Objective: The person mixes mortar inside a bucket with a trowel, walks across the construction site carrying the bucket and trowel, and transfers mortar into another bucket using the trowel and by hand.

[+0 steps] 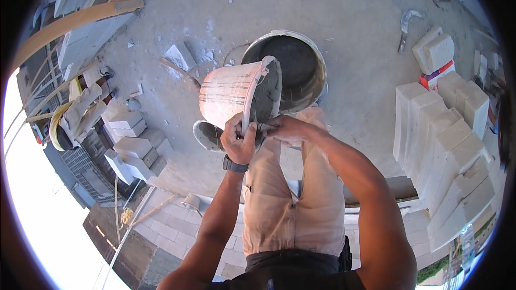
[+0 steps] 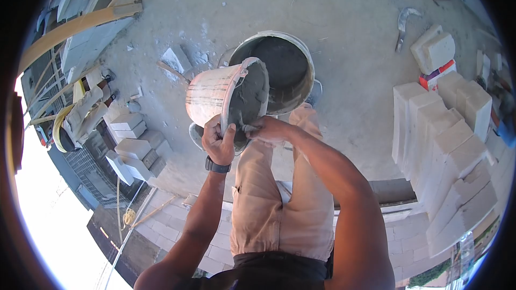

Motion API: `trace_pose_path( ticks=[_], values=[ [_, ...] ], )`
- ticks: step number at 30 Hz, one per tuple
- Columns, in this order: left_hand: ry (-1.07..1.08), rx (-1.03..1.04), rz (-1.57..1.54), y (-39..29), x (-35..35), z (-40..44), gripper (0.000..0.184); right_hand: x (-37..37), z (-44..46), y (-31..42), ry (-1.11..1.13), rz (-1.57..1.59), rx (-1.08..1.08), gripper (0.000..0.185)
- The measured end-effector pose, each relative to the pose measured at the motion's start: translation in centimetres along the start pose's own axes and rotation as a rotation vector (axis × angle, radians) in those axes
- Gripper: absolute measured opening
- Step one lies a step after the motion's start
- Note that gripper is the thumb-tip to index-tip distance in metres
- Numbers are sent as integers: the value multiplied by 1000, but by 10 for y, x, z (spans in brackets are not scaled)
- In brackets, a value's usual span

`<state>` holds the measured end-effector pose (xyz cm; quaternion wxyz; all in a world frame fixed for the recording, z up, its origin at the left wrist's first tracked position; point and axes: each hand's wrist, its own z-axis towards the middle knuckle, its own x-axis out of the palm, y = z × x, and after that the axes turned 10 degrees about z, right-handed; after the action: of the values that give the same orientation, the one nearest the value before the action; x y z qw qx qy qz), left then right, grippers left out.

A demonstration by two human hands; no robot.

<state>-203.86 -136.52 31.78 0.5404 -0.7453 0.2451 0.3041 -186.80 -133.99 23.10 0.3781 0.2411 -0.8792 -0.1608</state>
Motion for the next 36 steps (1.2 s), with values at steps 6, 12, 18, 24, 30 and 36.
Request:
trace_pose_path(
  ticks=[6,12,18,24,30,36],
  values=[
    [-107,37,-11,8,1,-9,31,32,-42,-7,145,623,-114,23],
    [-125,18,19,18,-16,-2,28,27,-79,-24,9,727,-228,38],
    [-177,-62,-17,26,-41,29,29,-13,-90,-77,-557,280,-247,49],
    [-164,-207,-244,29,-52,60,34,-40,-85,-87,-987,-440,-114,47],
    [-195,-261,-341,35,-60,75,30,-37,-74,-75,-989,-642,61,50],
    [-184,-225,-312,37,-59,80,28,-29,-74,-61,-1039,-671,-256,50]
  ],
)
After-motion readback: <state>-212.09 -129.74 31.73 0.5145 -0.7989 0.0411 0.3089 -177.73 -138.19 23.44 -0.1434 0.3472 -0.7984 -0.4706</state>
